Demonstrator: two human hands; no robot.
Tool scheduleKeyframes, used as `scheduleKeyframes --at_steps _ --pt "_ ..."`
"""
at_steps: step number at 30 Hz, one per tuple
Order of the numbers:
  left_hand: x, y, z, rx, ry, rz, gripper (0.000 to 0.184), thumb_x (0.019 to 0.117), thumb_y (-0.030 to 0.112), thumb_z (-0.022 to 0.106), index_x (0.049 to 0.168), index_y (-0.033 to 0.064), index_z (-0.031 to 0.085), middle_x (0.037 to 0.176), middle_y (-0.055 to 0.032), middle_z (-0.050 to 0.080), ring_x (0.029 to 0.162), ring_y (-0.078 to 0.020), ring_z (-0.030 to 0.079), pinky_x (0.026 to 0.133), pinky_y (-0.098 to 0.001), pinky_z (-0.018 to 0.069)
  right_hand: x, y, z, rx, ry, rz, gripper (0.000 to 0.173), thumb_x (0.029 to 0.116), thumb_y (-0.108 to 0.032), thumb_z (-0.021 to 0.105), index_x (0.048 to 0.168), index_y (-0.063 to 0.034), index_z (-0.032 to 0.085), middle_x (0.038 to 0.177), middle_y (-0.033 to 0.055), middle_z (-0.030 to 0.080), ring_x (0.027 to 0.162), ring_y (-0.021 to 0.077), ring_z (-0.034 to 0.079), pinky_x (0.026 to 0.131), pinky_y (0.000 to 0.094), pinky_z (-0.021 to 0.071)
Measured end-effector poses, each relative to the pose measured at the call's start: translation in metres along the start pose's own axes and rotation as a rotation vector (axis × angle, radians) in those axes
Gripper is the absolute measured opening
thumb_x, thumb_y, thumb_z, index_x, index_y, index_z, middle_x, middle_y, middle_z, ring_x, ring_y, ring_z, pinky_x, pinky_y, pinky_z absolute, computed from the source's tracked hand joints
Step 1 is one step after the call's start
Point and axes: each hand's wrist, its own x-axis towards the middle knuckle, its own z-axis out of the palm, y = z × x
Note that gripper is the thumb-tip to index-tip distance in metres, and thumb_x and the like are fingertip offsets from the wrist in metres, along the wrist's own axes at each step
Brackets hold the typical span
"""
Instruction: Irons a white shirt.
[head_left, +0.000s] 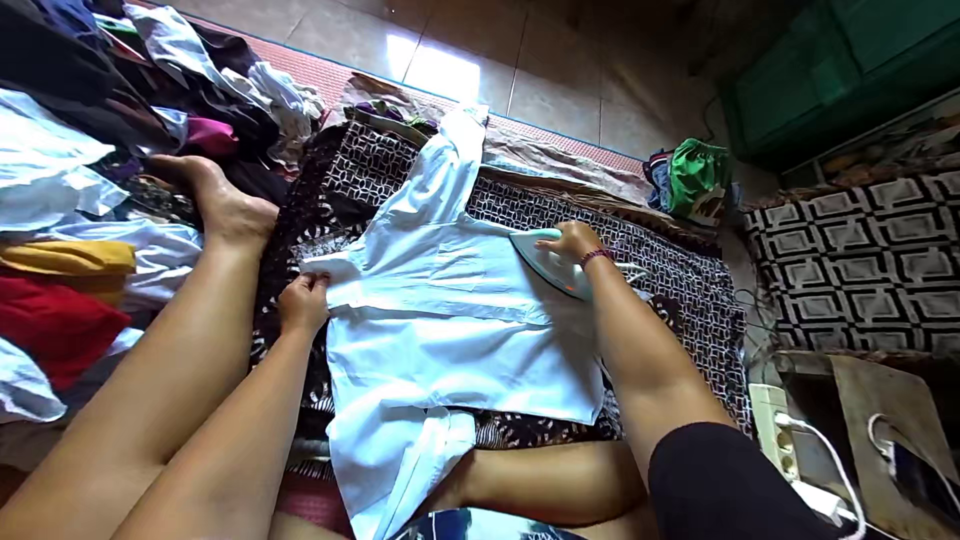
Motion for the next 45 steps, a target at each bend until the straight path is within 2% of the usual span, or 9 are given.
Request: scheduleKeyframes --at_steps 5,8,17,20,23,31,39,41,45 --pt "0.013 -0.012 0.009 0.015 0.036 0.026 0.035 0.1084 0.018 0.053 0.11 -0.0154 0.064 0.112 -0.0394 0.064 0.111 -0.0554 0.061 0.097 -0.0707 0.0411 0.017 -0.092 0.0 -0.082 -0.04 -0.164 0.059 0.0936 -0.055 0.071 0.111 0.0011 0.071 0.113 0.0246 0.071 0.112 0.0422 0.067 0.091 0.066 0.0511" --pt "0.012 -0.012 0.012 0.006 0.05 0.03 0.034 0.108 0.016 0.053 0.111 -0.0162 0.064 0.113 -0.0401 0.063 0.11 -0.0548 0.061 0.098 -0.0701 0.0406 0.017 -0.103 0.001 -0.102 -0.056 -0.186 0.059 0.0957 -0.055 0.068 0.115 0.0007 0.07 0.116 0.0233 0.07 0.114 0.0401 0.067 0.093 0.0636 0.0509" --pt "-0.001 0.005 -0.002 -0.024 -0.013 0.005 0.032 0.1089 0.013 0.05 0.114 -0.0164 0.062 0.116 -0.0406 0.062 0.113 -0.0556 0.06 0.098 -0.0712 0.0399 -0.008 0.06 -0.009 -0.052 0.007 0.039 0.059 0.0961 -0.049 0.072 0.114 0.007 0.069 0.112 0.0318 0.069 0.112 0.0495 0.066 0.096 0.0693 0.0486" --pt "0.035 -0.045 0.017 -0.035 -0.008 0.09 0.032 0.1083 0.017 0.053 0.112 -0.0122 0.065 0.11 -0.0369 0.065 0.105 -0.0533 0.063 0.094 -0.0717 0.0433 -0.016 0.079 -0.005 -0.049 0.033 0.068 0.058 0.0956 -0.048 0.073 0.108 0.0085 0.069 0.105 0.0317 0.069 0.105 0.049 0.067 0.093 0.0685 0.0494" --pt "0.066 -0.09 0.039 -0.054 0.014 0.186 0.036 0.1078 0.022 0.055 0.109 -0.012 0.066 0.103 -0.0351 0.067 0.1 -0.0517 0.065 0.091 -0.0724 0.0439 -0.014 0.052 -0.003 -0.075 0.017 0.027 0.056 0.0951 -0.049 0.073 0.109 0.006 0.07 0.103 0.0298 0.07 0.104 0.0478 0.068 0.092 0.0683 0.0502" --pt "0.068 -0.091 0.04 -0.048 0.004 0.18 0.034 0.1081 0.023 0.054 0.107 -0.0084 0.067 0.1 -0.0311 0.068 0.097 -0.0469 0.067 0.09 -0.0686 0.0467 0.017 -0.116 0.006 -0.109 -0.03 -0.131 0.059 0.0944 -0.056 0.069 0.113 0.0002 0.07 0.113 0.0242 0.071 0.112 0.0423 0.067 0.092 0.0659 0.0513" --pt "0.07 -0.094 0.042 -0.053 0.015 0.222 0.035 0.1085 0.022 0.053 0.11 -0.0108 0.067 0.103 -0.0337 0.068 0.102 -0.0518 0.065 0.092 -0.0716 0.0435 -0.009 -0.07 0.012 -0.06 -0.064 0.022 0.063 0.0983 -0.053 0.067 0.122 0.006 0.066 0.121 0.0286 0.068 0.118 0.0434 0.065 0.099 0.0634 0.0499" --pt "0.048 -0.071 0.033 -0.047 0.117 0.347 0.03 0.1065 0.015 0.055 0.105 -0.0123 0.067 0.098 -0.0347 0.068 0.093 -0.0512 0.067 0.085 -0.0707 0.0469 -0.025 -0.045 0.014 -0.041 -0.044 0.067 0.063 0.0989 -0.051 0.067 0.12 0.0091 0.066 0.121 0.0304 0.068 0.118 0.0445 0.065 0.1 0.0632 0.0493" --pt "-0.077 0.129 -0.082 0.071 -0.018 0.058 0.014 0.1002 0.0 0.063 0.107 -0.0119 0.065 0.119 -0.0277 0.063 0.102 -0.0328 0.061 0.094 -0.0424 0.0481 -0.055 -0.002 0.026 0.011 0.029 0.139 0.063 0.0978 -0.05 0.069 0.119 0.0094 0.067 0.119 0.0318 0.068 0.115 0.0467 0.066 0.099 0.0648 0.0492"
